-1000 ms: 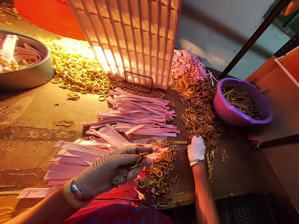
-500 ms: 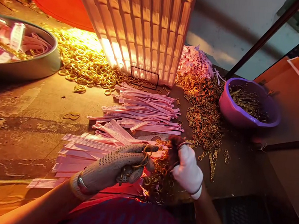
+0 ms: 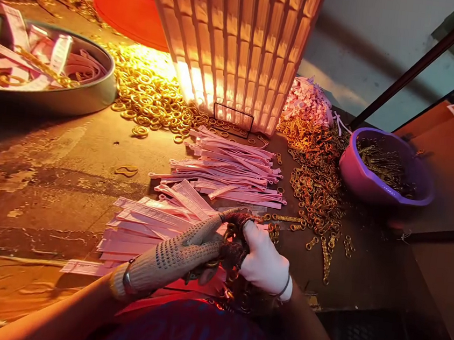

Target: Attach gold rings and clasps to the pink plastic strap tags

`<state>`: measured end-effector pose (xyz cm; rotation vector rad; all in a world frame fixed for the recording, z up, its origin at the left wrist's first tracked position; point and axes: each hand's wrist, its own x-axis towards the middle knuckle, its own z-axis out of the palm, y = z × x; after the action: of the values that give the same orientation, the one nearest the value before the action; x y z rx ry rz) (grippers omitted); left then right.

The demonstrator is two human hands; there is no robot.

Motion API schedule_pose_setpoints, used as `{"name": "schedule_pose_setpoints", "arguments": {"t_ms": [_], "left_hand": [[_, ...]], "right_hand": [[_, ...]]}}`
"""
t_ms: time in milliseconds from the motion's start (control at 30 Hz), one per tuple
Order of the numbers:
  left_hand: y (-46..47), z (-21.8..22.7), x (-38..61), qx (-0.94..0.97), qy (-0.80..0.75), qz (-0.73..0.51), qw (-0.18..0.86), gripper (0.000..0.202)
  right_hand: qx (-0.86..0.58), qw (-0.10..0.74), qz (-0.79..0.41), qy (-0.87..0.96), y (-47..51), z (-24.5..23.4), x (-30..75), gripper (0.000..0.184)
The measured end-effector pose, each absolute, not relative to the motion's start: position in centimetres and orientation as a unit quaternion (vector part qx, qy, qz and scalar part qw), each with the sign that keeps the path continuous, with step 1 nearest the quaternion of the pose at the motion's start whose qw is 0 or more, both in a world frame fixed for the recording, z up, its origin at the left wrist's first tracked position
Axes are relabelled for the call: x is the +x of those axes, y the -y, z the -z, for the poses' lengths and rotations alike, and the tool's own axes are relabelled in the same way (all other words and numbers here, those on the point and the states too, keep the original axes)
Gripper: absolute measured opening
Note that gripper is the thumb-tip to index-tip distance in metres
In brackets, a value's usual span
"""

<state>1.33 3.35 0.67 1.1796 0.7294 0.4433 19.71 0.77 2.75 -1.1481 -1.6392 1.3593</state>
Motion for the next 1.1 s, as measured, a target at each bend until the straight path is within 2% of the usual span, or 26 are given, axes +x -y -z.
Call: {"name": "schedule_pose_setpoints", "arguments": {"t_ms": [167,433,567,700,900,1000,1100], "left_hand": [[-4.1,-1.2,0.8,0.503,-0.355,-0.245,0.749,0.06],[-4.3,0.3,0.2,0.414,-0.337,-0.248,0.808,0.041],[-4.4,-0.1,0.3,0.428,-0.355,-0.264,0.788,0.049],[-4.6,-0.9,0.5,0.467,-0.344,-0.263,0.771,0.059],[-4.3,-0.8,0.7,0.474,-0.343,-0.275,0.763,0.055],[-3.8,-0.6,1.0,0.49,-0.358,-0.31,0.732,0.053],[-3.3,-0.2,1.1,0.58,-0.392,-0.361,0.616,0.048]], "right_hand": [[-0.469,0.451,-0.547,0.527,-0.2,-2.0,19.0,0.027],[-0.54,0.506,-0.515,0.432,0.1,-2.1,18.1,0.031],[-0.526,0.495,-0.559,0.407,-0.2,-2.0,17.9,0.036],[-0.506,0.462,-0.602,0.411,-0.5,-1.7,18.0,0.031],[-0.502,0.498,-0.603,0.37,-0.1,-1.5,17.9,0.03],[-0.49,0.536,-0.587,0.358,0.3,-1.3,17.5,0.026],[-0.492,0.554,-0.559,0.374,0.6,-1.2,17.2,0.025]]}}
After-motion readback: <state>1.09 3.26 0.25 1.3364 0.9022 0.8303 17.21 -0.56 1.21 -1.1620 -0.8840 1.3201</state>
